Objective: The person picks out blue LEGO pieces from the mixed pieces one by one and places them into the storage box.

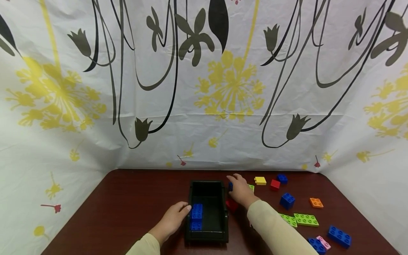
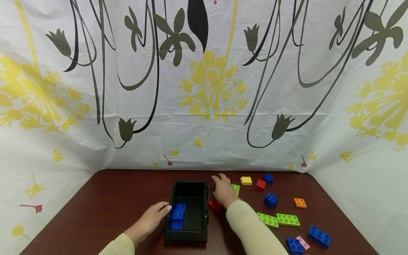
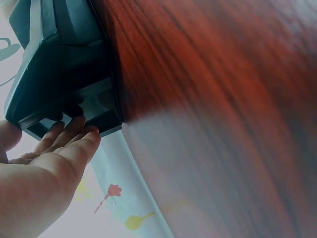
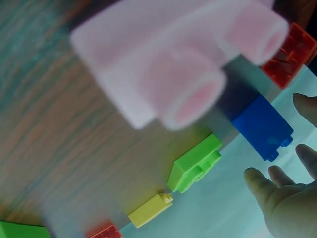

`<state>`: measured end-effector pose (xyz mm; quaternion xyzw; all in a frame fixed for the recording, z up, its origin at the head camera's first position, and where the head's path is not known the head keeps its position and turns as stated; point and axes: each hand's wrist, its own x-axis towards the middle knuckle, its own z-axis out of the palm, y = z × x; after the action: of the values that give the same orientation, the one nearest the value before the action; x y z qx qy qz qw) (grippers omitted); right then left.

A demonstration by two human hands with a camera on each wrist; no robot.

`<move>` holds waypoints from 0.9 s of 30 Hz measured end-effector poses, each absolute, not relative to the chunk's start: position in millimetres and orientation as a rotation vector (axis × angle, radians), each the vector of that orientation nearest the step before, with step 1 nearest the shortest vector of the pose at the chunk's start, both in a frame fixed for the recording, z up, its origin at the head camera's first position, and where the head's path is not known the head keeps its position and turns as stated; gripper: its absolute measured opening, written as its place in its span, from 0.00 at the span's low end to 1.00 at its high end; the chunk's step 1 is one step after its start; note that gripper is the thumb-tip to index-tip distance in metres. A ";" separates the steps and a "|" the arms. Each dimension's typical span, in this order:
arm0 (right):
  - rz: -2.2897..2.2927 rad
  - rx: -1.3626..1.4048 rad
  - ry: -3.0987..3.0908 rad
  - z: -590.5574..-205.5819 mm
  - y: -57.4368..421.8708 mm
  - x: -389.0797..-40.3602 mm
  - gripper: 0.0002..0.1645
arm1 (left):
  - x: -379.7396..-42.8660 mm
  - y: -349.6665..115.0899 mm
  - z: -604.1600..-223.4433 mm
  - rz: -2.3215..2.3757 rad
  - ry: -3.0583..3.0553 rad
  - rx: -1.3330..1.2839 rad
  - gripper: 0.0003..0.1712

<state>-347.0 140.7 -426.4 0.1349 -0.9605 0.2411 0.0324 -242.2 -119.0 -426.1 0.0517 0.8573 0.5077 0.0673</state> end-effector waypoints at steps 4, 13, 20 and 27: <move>0.697 0.425 -2.973 -430.1 140.2 -349.3 0.35 | -241.9 -119.3 -425.4 1.532 2.580 0.151 0.29; 0.577 0.444 -3.005 -433.9 142.1 -351.6 0.30 | -242.3 -117.8 -426.9 1.527 2.586 0.137 0.29; 0.560 0.458 -3.013 -431.8 141.8 -350.6 0.27 | -241.4 -116.9 -425.1 1.526 2.594 0.125 0.29; 0.588 0.464 -2.991 -432.1 143.9 -351.9 0.25 | -241.5 -117.0 -425.4 1.532 2.599 0.143 0.28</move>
<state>-351.9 143.9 -432.1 0.1505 -0.9696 0.1906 0.0291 -241.5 -117.0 -425.4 0.0471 0.8589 0.5064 0.0604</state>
